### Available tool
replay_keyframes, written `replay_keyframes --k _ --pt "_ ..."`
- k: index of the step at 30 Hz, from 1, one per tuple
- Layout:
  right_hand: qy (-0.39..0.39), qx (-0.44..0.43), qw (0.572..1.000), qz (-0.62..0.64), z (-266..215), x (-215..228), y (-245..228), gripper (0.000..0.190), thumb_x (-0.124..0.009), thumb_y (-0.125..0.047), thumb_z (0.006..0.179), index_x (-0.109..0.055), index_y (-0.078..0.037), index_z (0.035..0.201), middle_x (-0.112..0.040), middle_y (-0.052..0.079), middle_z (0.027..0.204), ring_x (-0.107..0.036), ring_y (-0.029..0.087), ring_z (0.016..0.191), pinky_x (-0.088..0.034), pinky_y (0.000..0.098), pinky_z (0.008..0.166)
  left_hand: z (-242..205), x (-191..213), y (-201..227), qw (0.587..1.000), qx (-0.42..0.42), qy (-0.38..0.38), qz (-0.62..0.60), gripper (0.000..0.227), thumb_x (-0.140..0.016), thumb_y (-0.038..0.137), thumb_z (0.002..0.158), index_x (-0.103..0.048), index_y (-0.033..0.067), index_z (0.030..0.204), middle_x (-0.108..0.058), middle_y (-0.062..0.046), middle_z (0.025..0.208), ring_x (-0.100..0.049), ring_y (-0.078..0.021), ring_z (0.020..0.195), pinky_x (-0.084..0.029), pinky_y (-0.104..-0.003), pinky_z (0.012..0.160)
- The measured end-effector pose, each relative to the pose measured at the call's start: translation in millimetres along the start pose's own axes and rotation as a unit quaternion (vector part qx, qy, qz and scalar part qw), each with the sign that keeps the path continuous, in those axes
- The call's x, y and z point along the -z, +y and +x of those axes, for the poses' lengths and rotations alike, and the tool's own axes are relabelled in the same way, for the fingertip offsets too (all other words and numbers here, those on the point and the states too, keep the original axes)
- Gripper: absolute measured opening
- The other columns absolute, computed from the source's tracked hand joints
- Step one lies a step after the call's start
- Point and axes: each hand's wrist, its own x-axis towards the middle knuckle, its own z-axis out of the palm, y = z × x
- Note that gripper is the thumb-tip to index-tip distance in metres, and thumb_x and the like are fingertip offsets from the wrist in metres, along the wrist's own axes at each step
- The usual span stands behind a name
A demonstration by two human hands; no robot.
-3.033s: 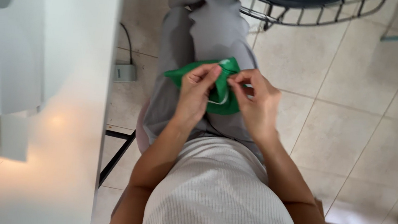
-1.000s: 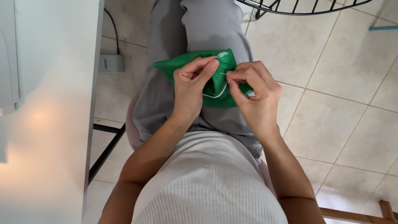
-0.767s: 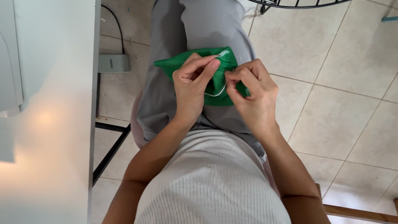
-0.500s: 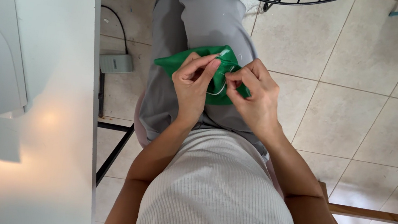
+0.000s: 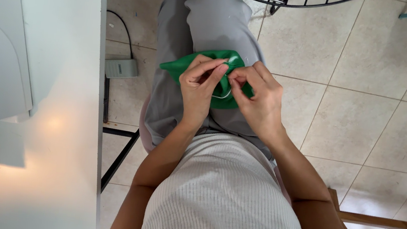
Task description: Hand sewing a green fabric or leather pouch using a needle and thread.
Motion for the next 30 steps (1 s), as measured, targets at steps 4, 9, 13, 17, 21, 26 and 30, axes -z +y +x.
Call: replay_keyframes --k 4,9,13,17,21,26,30 --pt "0.011 -0.002 1.0 0.007 -5 -2 5 0.012 -0.076 0.006 0.089 -0.074 -0.006 0.094 -0.061 0.007 0.079 -0.069 0.027 0.074 -0.057 0.0359 0.066 -1 0 -3 1.0 0.014 -0.005 -0.025 0.012 -0.078 0.007 0.095 -0.079 0.0034 0.106 -0.065 -0.007 0.083 -0.056 -0.0061 0.078 -0.045 -0.025 0.069" --pt "0.018 -0.009 1.0 0.01 -7 -4 8 0.013 -0.075 0.006 0.089 -0.074 -0.006 0.094 -0.063 0.006 0.08 -0.07 0.026 0.076 -0.057 0.0345 0.068 -5 -1 -15 0.991 0.08 0.008 -0.11 0.014 -0.078 0.01 0.096 -0.079 0.0016 0.107 -0.065 -0.001 0.078 -0.054 -0.0014 0.077 -0.046 -0.021 0.069" --pt "0.029 -0.008 0.999 0.028 -8 -7 8 0.014 -0.076 0.007 0.088 -0.073 -0.006 0.094 -0.064 0.007 0.079 -0.07 0.026 0.077 -0.057 0.0355 0.071 -6 2 -18 0.983 0.119 0.002 -0.14 0.018 -0.077 0.01 0.096 -0.078 -0.001 0.11 -0.068 -0.003 0.079 -0.058 -0.0021 0.077 -0.05 -0.02 0.071" --pt "0.035 -0.01 0.999 0.033 -10 -7 10 0.014 -0.077 0.007 0.087 -0.073 -0.005 0.094 -0.066 0.006 0.079 -0.071 0.025 0.077 -0.057 0.0356 0.071 -7 4 -20 0.971 0.158 0.001 -0.177 0.019 -0.077 0.011 0.096 -0.077 -0.0018 0.11 -0.071 -0.004 0.08 -0.064 -0.0045 0.075 -0.055 -0.02 0.072" --pt "0.033 -0.012 0.999 0.027 -10 -6 5 0.013 -0.079 0.004 0.088 -0.075 -0.007 0.093 -0.068 0.006 0.079 -0.071 0.025 0.077 -0.058 0.035 0.072 -8 7 -25 0.963 0.179 -0.006 -0.199 0.019 -0.075 0.011 0.097 -0.076 -0.0031 0.11 -0.073 -0.005 0.08 -0.068 -0.0061 0.075 -0.057 -0.02 0.072" --pt "-0.031 0.007 0.999 0.025 19 38 -4 0.017 -0.087 -0.003 0.089 -0.078 -0.006 0.102 -0.075 0.009 0.09 -0.074 0.029 0.086 -0.058 0.0389 0.084 4 21 11 0.973 0.154 -0.071 -0.155 0.015 -0.076 0.008 0.095 -0.077 -0.0036 0.103 -0.064 -0.002 0.074 -0.056 -0.003 0.07 -0.05 -0.018 0.066" --pt "-0.186 0.098 0.96 0.185 55 34 -15 0.029 -0.082 -0.01 0.09 -0.073 0.002 0.115 -0.074 0.02 0.116 -0.067 0.041 0.12 -0.048 0.0561 0.106 16 55 55 0.976 0.089 -0.194 -0.051 0.009 -0.081 0.002 0.088 -0.079 -0.0047 0.094 -0.06 -0.006 0.066 -0.051 -0.0078 0.065 -0.043 -0.021 0.062"
